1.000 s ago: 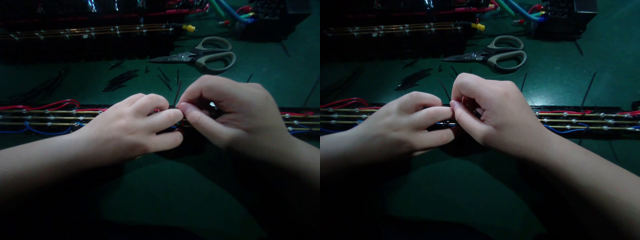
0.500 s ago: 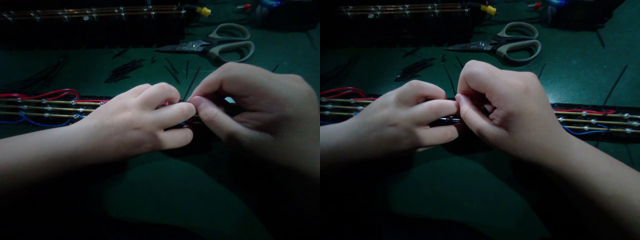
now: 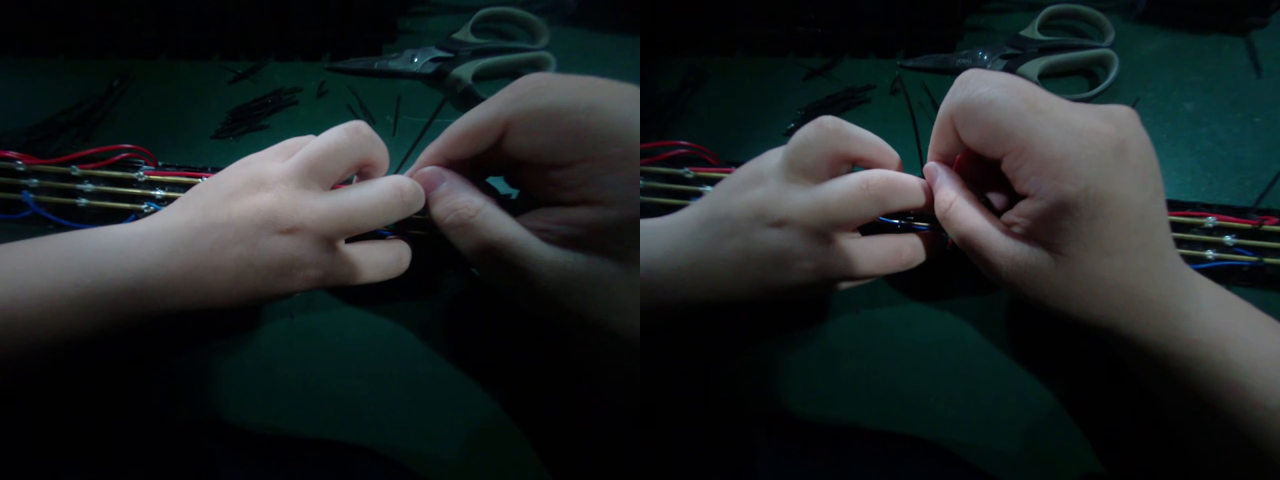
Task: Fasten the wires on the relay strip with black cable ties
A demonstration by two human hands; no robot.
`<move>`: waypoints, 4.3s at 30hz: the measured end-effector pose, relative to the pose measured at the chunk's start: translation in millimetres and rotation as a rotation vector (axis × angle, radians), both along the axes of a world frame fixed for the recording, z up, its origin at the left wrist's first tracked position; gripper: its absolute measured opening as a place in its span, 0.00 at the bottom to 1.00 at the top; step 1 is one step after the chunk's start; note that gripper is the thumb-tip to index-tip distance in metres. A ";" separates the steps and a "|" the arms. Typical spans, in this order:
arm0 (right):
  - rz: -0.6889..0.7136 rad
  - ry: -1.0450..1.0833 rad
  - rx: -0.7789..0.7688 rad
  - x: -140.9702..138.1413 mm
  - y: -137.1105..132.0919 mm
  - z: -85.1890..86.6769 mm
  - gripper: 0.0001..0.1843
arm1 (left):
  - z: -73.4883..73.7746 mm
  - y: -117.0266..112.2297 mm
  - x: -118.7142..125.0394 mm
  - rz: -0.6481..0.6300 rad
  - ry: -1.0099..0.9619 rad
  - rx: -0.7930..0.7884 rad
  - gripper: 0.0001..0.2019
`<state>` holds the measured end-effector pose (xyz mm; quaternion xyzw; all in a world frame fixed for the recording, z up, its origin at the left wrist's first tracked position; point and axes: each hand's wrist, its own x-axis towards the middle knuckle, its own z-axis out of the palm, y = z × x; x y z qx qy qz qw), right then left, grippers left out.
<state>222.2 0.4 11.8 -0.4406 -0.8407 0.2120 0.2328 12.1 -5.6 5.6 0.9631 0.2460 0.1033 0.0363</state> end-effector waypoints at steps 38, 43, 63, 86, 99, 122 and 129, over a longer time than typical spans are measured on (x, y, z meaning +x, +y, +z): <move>0.042 -0.081 0.134 4.3 -4.1 -5.0 0.04 | -3.8 -0.3 -3.8 -0.038 0.037 0.096 0.18; -0.009 -0.081 0.114 2.8 -5.9 -2.9 0.05 | -5.4 -0.2 -2.8 -0.019 0.010 0.042 0.18; 0.063 0.044 0.048 3.7 1.7 2.1 0.04 | -1.0 1.5 -1.3 0.069 -0.079 -0.112 0.19; 0.055 -0.087 0.185 5.0 -0.8 -6.5 0.03 | -4.9 -0.7 -8.9 -0.105 0.104 0.233 0.15; 0.108 0.000 0.136 2.8 3.1 -6.8 0.03 | -10.7 0.0 -10.6 -0.111 0.045 0.248 0.08; 0.134 0.035 0.139 4.1 5.7 -7.8 0.02 | -9.3 -0.2 -11.9 -0.121 0.066 0.215 0.09; 0.128 0.030 0.123 3.5 4.7 -7.9 0.03 | -9.6 -0.1 -12.2 -0.117 0.075 0.215 0.09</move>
